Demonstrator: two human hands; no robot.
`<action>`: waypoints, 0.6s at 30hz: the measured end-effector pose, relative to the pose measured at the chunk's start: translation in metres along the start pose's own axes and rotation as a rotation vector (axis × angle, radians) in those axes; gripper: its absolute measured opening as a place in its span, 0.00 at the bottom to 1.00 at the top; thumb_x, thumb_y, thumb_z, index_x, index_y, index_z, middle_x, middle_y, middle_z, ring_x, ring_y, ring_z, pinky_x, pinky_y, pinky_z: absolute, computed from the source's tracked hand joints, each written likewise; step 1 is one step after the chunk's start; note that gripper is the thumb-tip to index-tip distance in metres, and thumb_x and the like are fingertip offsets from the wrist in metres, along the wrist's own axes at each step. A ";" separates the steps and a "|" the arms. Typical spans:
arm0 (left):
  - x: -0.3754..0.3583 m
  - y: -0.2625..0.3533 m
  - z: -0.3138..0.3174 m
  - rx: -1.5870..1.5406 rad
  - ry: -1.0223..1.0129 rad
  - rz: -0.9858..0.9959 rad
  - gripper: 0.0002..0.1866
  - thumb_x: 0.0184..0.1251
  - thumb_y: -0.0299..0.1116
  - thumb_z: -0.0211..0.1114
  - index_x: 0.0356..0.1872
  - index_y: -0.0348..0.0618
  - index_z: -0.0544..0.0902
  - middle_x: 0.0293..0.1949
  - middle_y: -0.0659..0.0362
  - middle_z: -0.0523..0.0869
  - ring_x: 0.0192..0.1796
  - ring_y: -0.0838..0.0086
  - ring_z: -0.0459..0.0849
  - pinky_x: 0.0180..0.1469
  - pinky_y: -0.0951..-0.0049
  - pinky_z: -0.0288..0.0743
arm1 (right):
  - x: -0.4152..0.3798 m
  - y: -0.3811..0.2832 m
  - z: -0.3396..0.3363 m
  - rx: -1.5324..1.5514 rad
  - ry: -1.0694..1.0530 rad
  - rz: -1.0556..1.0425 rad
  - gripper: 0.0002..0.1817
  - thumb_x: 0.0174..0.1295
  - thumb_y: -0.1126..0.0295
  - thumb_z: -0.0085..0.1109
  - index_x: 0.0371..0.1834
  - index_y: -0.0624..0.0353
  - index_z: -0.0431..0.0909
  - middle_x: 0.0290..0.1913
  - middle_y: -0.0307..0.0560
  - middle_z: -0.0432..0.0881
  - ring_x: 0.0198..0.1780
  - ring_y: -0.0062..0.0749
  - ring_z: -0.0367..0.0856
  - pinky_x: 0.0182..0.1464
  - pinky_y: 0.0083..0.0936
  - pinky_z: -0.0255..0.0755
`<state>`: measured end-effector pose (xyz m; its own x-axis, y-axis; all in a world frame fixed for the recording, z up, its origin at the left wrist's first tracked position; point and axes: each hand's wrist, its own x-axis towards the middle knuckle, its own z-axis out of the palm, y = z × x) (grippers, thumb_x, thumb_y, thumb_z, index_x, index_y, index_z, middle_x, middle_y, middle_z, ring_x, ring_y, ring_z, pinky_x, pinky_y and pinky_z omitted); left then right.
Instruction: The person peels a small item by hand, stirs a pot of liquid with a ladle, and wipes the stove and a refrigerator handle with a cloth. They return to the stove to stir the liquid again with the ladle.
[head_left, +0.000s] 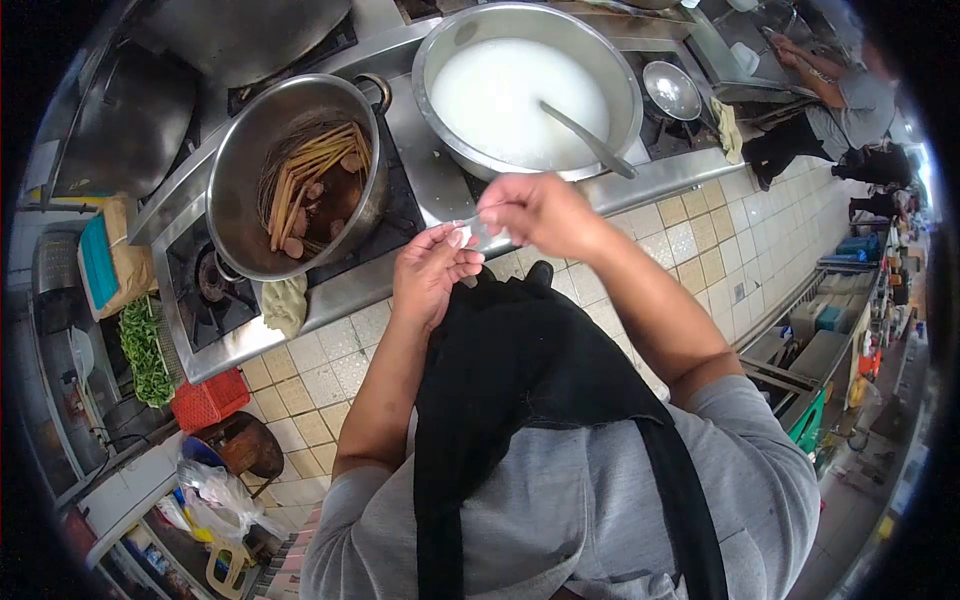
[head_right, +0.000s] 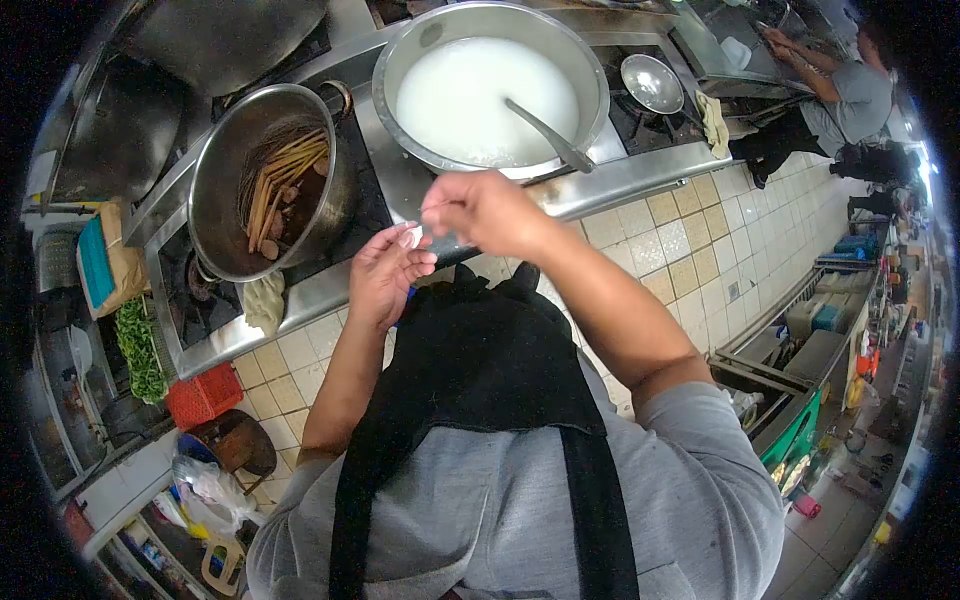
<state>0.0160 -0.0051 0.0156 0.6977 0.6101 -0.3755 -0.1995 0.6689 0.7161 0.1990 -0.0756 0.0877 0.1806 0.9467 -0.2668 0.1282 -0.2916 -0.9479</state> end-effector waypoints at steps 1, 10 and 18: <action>0.000 0.001 0.003 -0.015 -0.029 -0.017 0.12 0.67 0.29 0.60 0.47 0.33 0.77 0.37 0.51 0.84 0.35 0.69 0.85 0.37 0.72 0.81 | 0.004 0.007 0.008 -0.099 0.011 -0.085 0.05 0.63 0.71 0.57 0.37 0.60 0.80 0.29 0.43 0.83 0.26 0.23 0.78 0.30 0.21 0.73; 0.002 -0.008 -0.001 0.050 0.058 0.024 0.14 0.71 0.31 0.57 0.50 0.31 0.76 0.41 0.51 0.84 0.40 0.69 0.85 0.41 0.72 0.82 | -0.001 0.020 0.038 -0.738 0.120 -0.456 0.08 0.55 0.71 0.60 0.37 0.60 0.81 0.33 0.55 0.82 0.37 0.50 0.81 0.39 0.41 0.75; 0.001 0.001 -0.003 0.037 -0.009 -0.005 0.13 0.70 0.31 0.57 0.48 0.31 0.77 0.41 0.49 0.84 0.40 0.66 0.86 0.43 0.71 0.82 | 0.003 0.023 0.031 -0.528 0.172 -0.497 0.05 0.56 0.72 0.60 0.33 0.61 0.81 0.32 0.52 0.82 0.36 0.48 0.81 0.38 0.37 0.75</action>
<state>0.0145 -0.0025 0.0148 0.7046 0.6029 -0.3741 -0.1705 0.6557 0.7356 0.1721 -0.0750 0.0592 0.1237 0.9621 0.2431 0.6780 0.0970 -0.7287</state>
